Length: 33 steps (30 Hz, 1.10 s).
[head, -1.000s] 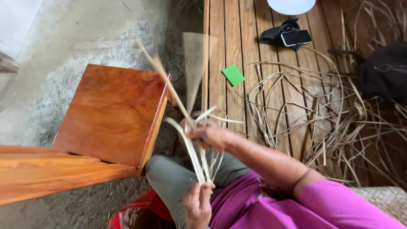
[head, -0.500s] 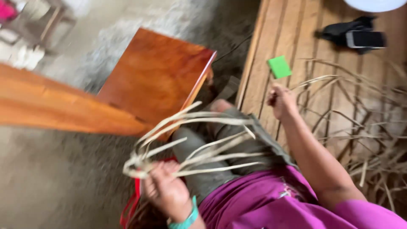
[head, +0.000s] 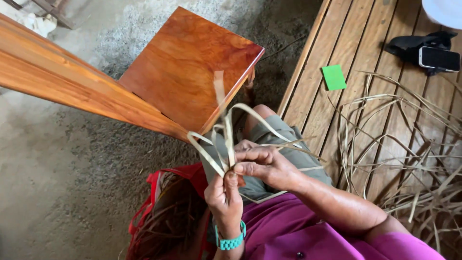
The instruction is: Weaving strips of dried plant material together to form a pattern for a craft item.
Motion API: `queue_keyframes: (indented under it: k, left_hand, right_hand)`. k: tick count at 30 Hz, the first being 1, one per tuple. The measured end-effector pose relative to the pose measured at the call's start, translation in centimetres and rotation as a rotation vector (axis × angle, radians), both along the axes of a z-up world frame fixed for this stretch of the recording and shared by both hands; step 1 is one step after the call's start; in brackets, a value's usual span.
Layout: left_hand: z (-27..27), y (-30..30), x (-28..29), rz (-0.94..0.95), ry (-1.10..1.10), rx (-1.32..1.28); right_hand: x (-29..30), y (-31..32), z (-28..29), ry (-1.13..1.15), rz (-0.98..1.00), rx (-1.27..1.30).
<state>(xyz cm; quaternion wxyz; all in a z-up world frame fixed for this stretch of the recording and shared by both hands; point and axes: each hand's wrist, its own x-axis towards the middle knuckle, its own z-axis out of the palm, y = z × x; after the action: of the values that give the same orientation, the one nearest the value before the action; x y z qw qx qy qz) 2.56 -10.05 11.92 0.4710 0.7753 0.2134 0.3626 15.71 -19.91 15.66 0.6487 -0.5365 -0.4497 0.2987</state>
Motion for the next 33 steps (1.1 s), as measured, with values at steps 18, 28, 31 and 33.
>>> queue_keyframes:
  k: [18,28,31,33]
  left_hand:
    - [0.2,-1.2,0.2,-0.034,0.04,-0.367]
    - [0.1,-1.3,0.5,0.073,0.064,-0.408]
    - [0.0,-1.4,0.4,0.068,0.06,-0.372]
    - [-0.1,-1.5,0.4,0.072,0.046,-0.351]
  right_hand:
    - [-1.0,0.5,-2.0,0.573,0.017,0.109]
    - [-1.1,0.0,-3.3,0.474,-0.075,0.027]
    - [-1.4,0.2,-2.7,0.506,-0.054,0.059]
    - [-1.4,0.3,-2.8,0.525,-0.072,0.058]
